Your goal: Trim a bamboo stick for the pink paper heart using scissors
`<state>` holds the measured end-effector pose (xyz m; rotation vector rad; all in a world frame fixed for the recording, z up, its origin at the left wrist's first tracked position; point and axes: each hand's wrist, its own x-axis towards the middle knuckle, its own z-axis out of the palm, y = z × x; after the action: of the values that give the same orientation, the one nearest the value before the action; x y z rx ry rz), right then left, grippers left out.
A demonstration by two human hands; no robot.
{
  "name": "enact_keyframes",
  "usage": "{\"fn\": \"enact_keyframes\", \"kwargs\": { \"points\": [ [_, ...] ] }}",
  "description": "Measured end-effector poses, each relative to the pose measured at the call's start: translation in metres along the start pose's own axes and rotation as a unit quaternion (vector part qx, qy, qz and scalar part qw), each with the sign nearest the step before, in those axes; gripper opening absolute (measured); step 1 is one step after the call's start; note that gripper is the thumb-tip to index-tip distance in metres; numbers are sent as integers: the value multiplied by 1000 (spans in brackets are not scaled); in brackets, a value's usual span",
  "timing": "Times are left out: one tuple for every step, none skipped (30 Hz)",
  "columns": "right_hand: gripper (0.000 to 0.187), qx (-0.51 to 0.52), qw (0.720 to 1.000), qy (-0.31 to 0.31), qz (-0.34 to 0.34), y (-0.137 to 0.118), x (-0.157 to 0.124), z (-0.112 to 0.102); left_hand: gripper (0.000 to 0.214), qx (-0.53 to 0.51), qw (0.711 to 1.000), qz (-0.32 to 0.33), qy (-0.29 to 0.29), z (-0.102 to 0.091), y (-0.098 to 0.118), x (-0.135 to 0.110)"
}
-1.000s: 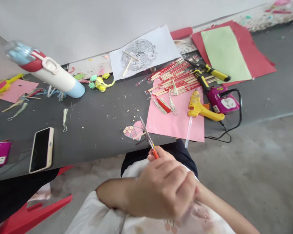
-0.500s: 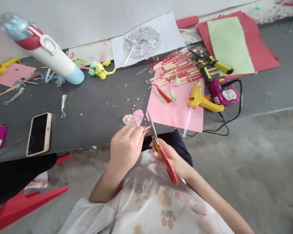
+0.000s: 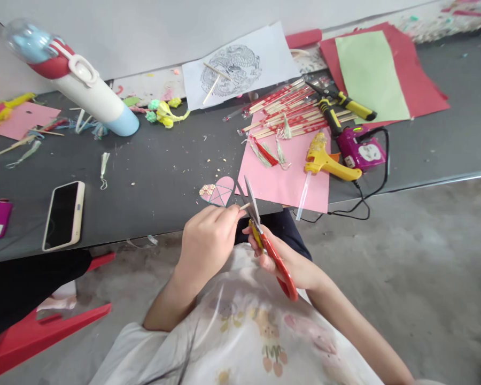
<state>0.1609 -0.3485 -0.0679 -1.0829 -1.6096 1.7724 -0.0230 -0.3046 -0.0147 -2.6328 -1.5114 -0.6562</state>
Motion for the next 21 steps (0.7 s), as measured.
{"fn": "enact_keyframes", "kwargs": {
  "points": [
    [69,2,1000,-1,1,0,-1,0,19,1,1000,1,-1,-1,0,0],
    [69,2,1000,0,1,0,-1,0,18,3,1000,2,-3,-2,1,0],
    [68,0,1000,1,1,0,-2,0,18,5,1000,2,-5,-2,1,-1],
    [67,-2,1000,3,0,-1,-2,0,18,6,1000,3,-8,-3,1,-1],
    [66,-5,1000,5,0,-1,-2,1,18,8,1000,5,-10,-3,1,-1],
    [65,-6,1000,8,2,-1,-2,1,18,10,1000,6,-12,-4,1,-1],
    [63,-6,1000,13,8,-1,-2,2,19,11,1000,9,-13,-4,1,-1],
    [61,-3,1000,20,20,-2,-1,2,19,12,1000,10,-13,-4,0,-1],
    [58,2,999,29,34,-2,0,3,18,13,1000,11,-15,-4,-1,-1],
    [54,7,998,39,48,-3,0,4,18,11,1000,12,-18,-4,-2,-1],
    [51,10,997,50,60,-3,1,5,17,10,1000,11,-22,-4,-3,0],
    [47,12,996,61,68,-4,2,6,18,8,1000,9,-28,-3,-4,0],
    [45,10,995,70,74,-5,2,7,18,7,999,6,-36,-2,-5,1],
    [42,5,994,78,80,-5,3,8,20,8,999,3,-42,-1,-6,1],
    [41,0,993,84,86,-6,4,10,21,10,999,1,-47,1,-7,2],
    [40,-5,992,91,93,-7,5,10,22,14,999,-2,-46,2,-8,3],
    [41,-8,990,98,97,-8,7,11,20,17,999,-3,-39,3,-9,4],
    [41,-8,990,106,96,-9,8,11,17,20,999,-5,-25,3,-9,5],
    [42,-6,989,114,92,-10,11,10,15,22,1000,-7,1,3,-9,6],
    [43,-2,989,123,85,-11,13,9,16,20,999,-9,34,1,-7,7],
    [43,1,989,129,77,-12,15,8,21,13,997,-12,73,-1,-4,8]
  ]
}}
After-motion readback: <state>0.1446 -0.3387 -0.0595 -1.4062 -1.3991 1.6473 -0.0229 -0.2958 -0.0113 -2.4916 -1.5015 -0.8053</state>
